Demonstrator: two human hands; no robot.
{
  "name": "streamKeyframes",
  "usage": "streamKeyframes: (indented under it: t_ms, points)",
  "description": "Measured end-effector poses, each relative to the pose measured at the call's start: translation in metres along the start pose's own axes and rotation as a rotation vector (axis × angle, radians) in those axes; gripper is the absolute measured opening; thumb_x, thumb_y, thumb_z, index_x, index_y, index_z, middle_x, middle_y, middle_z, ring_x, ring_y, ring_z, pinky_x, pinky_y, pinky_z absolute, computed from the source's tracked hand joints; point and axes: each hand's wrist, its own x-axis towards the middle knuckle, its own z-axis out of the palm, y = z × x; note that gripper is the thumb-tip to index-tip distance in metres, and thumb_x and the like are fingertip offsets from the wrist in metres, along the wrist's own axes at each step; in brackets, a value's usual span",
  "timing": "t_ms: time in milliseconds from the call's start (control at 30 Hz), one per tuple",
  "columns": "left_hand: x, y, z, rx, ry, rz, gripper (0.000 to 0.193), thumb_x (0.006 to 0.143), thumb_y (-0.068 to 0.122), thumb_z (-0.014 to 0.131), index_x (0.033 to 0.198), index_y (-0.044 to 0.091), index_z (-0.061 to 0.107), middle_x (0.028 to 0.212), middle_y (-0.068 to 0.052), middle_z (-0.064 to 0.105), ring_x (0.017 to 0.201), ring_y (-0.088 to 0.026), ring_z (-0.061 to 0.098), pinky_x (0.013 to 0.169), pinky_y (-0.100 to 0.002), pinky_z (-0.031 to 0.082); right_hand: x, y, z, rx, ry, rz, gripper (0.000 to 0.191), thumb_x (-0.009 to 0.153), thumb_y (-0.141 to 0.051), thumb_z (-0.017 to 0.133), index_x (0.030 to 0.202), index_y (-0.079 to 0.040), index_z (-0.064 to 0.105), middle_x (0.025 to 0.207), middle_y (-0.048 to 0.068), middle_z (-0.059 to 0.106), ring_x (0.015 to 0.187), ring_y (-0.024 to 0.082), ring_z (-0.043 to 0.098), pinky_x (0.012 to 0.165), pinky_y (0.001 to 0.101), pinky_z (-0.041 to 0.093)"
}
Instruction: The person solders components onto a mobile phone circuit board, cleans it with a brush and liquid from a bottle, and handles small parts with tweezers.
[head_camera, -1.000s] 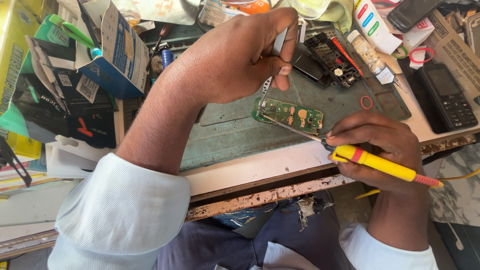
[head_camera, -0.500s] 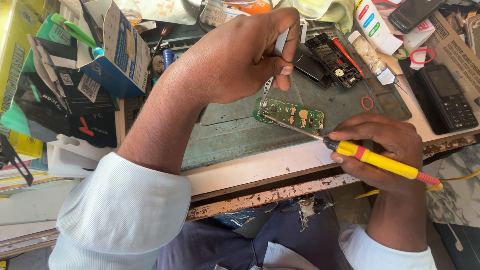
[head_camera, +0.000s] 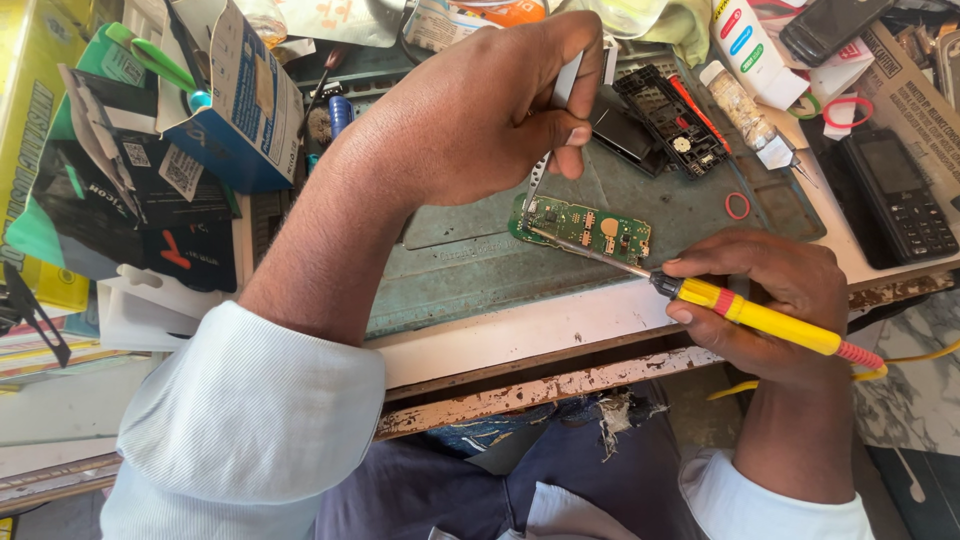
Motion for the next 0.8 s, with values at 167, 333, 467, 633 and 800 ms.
streamKeyframes:
  t_ms: [167, 333, 467, 633, 800]
  points:
    - [-0.0002, -0.0001, 0.0001, -0.009, -0.001, -0.016, 0.016, 0.102, 0.004, 0.066, 0.106, 0.009, 0.052, 0.08, 0.001, 0.079, 0.081, -0.012, 0.082, 0.061, -0.032, 0.058, -0.0009, -0.0002, -0.0002, 0.003, 0.003, 0.01, 0.033, 0.081, -0.018, 0.084, 0.11, -0.006, 0.074, 0.096, 0.008, 0.075, 0.074, 0.009, 0.071, 0.066, 0.0188, 0.051]
    - [-0.0005, 0.0, -0.0005, -0.019, 0.009, 0.002, 0.015, 0.101, 0.002, 0.066, 0.106, 0.009, 0.053, 0.081, 0.001, 0.079, 0.082, -0.012, 0.082, 0.063, -0.031, 0.058, -0.0025, 0.0019, -0.0003, 0.004, 0.04, -0.001, 0.03, 0.083, -0.016, 0.083, 0.109, -0.005, 0.073, 0.092, 0.008, 0.074, 0.072, 0.009, 0.069, 0.064, 0.0184, 0.05]
    - [-0.0005, 0.0014, -0.0002, -0.011, 0.002, -0.023, 0.016, 0.1, 0.003, 0.066, 0.106, 0.009, 0.053, 0.08, 0.001, 0.079, 0.08, -0.012, 0.082, 0.062, -0.032, 0.057, -0.0035, 0.0023, -0.0007, 0.015, 0.077, -0.023, 0.029, 0.084, -0.013, 0.082, 0.11, -0.004, 0.073, 0.09, 0.008, 0.073, 0.072, 0.009, 0.068, 0.065, 0.0187, 0.05]
    - [-0.0003, 0.0015, -0.0001, -0.005, 0.004, -0.026, 0.015, 0.101, 0.004, 0.066, 0.105, 0.009, 0.053, 0.081, 0.001, 0.079, 0.082, -0.012, 0.082, 0.063, -0.032, 0.058, -0.0027, -0.0007, 0.0016, 0.02, 0.05, 0.0, 0.031, 0.082, -0.011, 0.083, 0.11, -0.003, 0.073, 0.091, 0.009, 0.074, 0.072, 0.009, 0.068, 0.065, 0.0185, 0.05]
    - [0.0001, -0.0001, 0.0008, 0.006, 0.009, -0.006, 0.015, 0.101, 0.004, 0.067, 0.106, 0.009, 0.053, 0.081, 0.001, 0.079, 0.083, -0.012, 0.082, 0.064, -0.032, 0.059, -0.0003, -0.0033, 0.0043, -0.032, 0.005, 0.005, 0.034, 0.079, -0.013, 0.086, 0.11, -0.005, 0.074, 0.096, 0.008, 0.075, 0.076, 0.01, 0.072, 0.066, 0.0193, 0.053]
